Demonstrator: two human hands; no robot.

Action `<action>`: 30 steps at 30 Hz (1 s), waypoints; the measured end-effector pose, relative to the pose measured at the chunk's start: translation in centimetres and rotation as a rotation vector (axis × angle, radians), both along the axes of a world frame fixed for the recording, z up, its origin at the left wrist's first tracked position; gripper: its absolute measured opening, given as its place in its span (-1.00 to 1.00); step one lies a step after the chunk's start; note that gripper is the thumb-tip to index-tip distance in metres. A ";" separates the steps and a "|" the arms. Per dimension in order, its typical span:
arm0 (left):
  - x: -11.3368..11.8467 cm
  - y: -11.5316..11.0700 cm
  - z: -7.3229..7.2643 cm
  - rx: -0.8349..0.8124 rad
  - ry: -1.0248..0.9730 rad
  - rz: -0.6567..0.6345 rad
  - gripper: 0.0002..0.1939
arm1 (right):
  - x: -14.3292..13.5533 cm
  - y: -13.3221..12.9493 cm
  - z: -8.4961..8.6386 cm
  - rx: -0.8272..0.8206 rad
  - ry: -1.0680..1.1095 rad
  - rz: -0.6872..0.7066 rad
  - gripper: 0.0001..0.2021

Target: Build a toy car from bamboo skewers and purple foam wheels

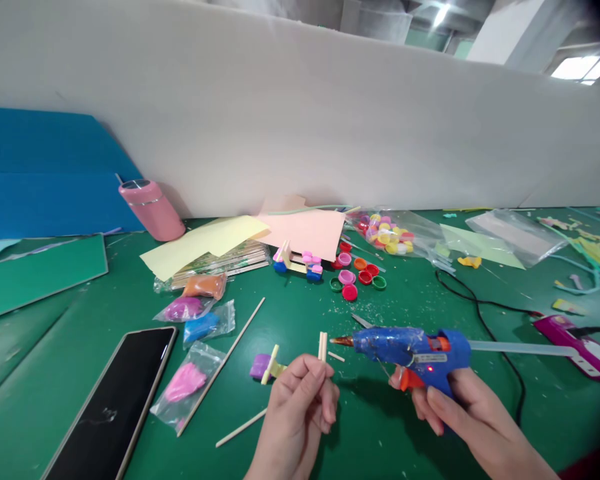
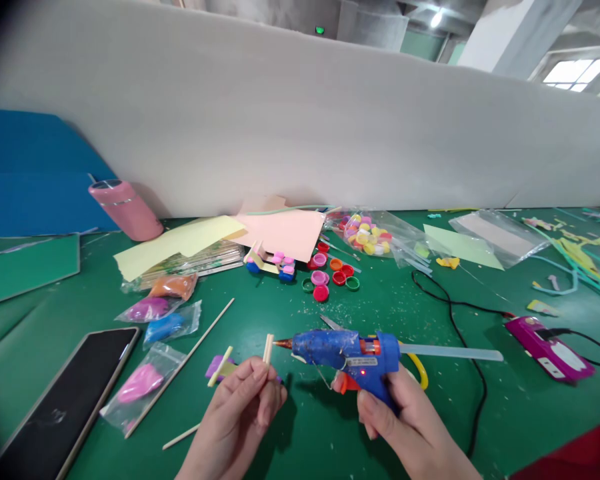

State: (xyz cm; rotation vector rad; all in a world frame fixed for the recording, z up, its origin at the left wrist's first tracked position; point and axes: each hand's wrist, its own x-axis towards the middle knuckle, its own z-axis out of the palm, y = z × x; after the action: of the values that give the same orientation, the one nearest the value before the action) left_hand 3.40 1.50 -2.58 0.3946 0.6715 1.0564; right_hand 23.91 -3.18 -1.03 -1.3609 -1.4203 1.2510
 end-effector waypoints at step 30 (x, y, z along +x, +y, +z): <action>0.1 0.0 -0.3 0.000 0.067 -0.005 -0.82 | -1.3 0.1 0.2 0.035 -0.004 -0.134 -0.80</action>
State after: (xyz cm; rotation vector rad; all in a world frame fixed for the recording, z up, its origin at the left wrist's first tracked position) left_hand 3.45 1.52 -2.85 0.4328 0.7295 1.0419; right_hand 22.65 -3.08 -0.79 -1.4117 -1.3247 1.1326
